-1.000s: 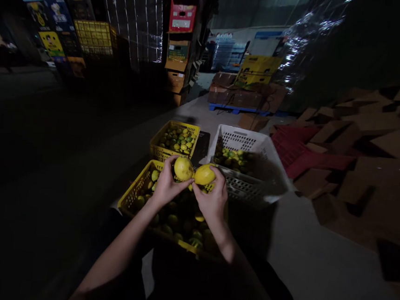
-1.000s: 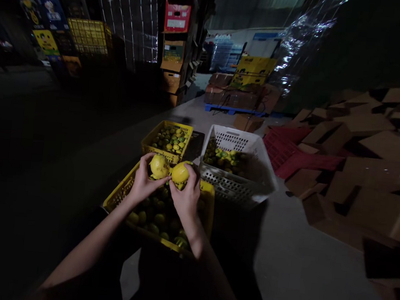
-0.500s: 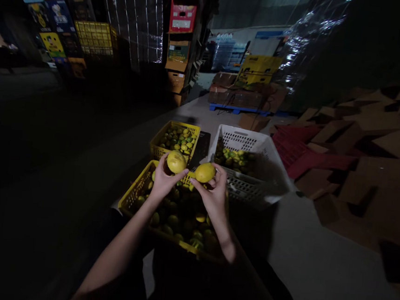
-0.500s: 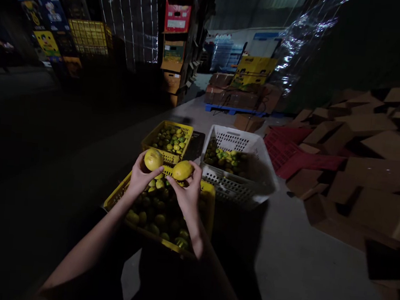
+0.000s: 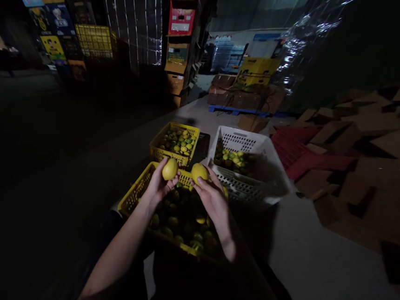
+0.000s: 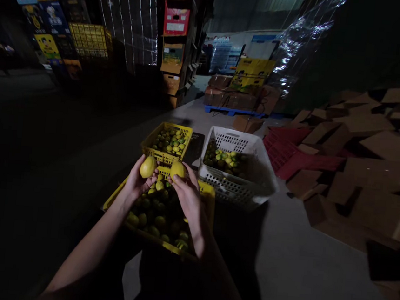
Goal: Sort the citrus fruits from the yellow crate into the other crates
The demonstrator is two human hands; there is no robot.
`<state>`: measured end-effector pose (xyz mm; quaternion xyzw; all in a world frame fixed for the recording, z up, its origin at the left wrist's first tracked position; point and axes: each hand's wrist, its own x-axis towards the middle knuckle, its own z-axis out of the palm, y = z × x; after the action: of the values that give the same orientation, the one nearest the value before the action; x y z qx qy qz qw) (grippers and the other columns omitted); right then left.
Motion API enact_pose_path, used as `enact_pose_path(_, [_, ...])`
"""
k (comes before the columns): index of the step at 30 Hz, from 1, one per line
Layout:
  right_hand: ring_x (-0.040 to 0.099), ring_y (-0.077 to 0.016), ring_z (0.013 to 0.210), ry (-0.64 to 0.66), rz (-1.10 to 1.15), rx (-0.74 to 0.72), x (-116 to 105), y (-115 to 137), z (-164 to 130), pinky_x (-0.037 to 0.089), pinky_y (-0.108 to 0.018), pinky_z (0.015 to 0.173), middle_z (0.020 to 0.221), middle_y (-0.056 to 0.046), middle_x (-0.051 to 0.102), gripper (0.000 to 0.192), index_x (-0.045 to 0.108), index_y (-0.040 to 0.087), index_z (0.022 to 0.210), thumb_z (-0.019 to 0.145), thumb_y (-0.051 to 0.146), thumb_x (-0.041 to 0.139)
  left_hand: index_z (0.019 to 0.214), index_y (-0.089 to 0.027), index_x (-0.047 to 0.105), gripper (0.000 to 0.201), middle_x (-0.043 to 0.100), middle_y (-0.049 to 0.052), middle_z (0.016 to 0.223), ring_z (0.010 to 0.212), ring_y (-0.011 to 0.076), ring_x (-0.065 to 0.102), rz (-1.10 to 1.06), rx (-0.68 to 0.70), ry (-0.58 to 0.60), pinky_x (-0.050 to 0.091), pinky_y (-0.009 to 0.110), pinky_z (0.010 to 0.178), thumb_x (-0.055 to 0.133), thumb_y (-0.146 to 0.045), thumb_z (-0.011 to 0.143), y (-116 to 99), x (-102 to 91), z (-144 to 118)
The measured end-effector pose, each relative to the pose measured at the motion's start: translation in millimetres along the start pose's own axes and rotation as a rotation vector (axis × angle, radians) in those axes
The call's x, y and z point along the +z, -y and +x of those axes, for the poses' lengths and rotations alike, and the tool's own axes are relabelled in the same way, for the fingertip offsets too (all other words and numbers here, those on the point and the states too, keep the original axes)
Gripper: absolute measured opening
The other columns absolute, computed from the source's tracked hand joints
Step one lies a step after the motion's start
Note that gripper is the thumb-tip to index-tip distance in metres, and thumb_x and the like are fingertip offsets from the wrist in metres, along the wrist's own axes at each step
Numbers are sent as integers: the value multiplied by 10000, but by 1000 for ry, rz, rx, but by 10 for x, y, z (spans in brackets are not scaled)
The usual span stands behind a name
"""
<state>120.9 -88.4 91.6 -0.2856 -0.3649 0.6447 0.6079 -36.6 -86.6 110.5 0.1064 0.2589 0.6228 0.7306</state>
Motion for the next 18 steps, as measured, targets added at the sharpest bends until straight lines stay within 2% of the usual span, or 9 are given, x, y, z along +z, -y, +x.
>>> enact_pose_path(2, [654,-153,930,7,55,35,14,-4,-1,546,-287,776,995,41,706,418,686,314,1044,652,243,811,925,-93,630,310,673,71,738,496,100,585,-48,-36,19,492,170,430,477,-361,950,-7,10,-17])
enact_pose_path(5, [663,-155,861,-33,150,94,31,8,-4,526,-234,619,904,23,717,241,701,265,893,672,243,795,977,-102,621,321,674,75,736,447,98,545,-77,-49,-1,456,174,379,373,-306,974,8,24,-36])
enact_pose_path(9, [571,-116,569,-102,237,161,24,26,7,382,-209,390,766,-11,710,98,668,208,774,754,291,715,959,-108,608,320,645,67,672,433,120,554,-30,-72,-119,434,182,342,326,-259,968,34,34,-20])
enact_pose_path(11, [557,-113,529,-146,272,179,15,25,21,363,-210,369,716,-1,693,98,641,205,749,766,286,695,920,-107,597,306,620,60,637,451,130,574,-35,-92,-153,429,171,342,376,-315,960,39,42,-6])
enact_pose_path(13, [615,-138,574,-173,297,215,13,23,35,400,-216,396,709,-2,693,104,632,204,762,770,293,686,890,-113,586,306,606,54,620,445,123,568,-47,-107,-151,409,151,333,410,-355,952,44,54,2])
enact_pose_path(18, [674,-176,661,-201,277,307,58,41,41,484,-250,480,741,-19,723,101,629,198,792,792,296,650,976,-91,612,312,615,64,614,420,132,565,1,-150,-186,383,162,300,326,-213,948,86,91,9])
